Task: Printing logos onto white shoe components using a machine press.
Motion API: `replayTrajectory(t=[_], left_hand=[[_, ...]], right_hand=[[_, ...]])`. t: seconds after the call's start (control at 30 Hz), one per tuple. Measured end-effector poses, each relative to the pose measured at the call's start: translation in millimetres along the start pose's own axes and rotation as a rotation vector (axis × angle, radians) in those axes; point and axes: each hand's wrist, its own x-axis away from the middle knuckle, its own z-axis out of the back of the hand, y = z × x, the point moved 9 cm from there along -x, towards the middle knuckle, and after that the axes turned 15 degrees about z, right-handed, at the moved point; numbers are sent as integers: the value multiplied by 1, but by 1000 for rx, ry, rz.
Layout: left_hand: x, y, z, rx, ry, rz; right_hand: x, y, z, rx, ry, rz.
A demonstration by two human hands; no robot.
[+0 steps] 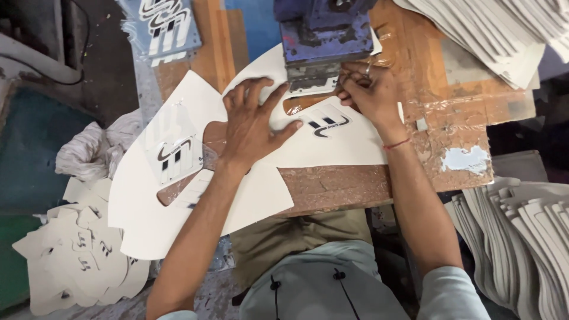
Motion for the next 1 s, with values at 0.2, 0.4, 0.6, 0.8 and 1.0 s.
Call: replayTrajectory(t=[0.2, 0.4, 0.6, 0.8, 1.0], left_hand=[[-2, -2, -2, -6, -12, 23], [-3, -4, 7, -11, -2, 3], [24, -92, 74, 48, 90, 109], [131, -229, 122, 124, -109, 1024], [93, -95, 136, 546, 22, 507]], right_hand=[[0, 2, 0, -41, 8, 16], [-1, -5, 1, 10, 0, 41], [63, -92, 14, 710, -3, 410], [140, -88, 23, 484, 20, 298], [114, -185, -80, 130, -180, 295]])
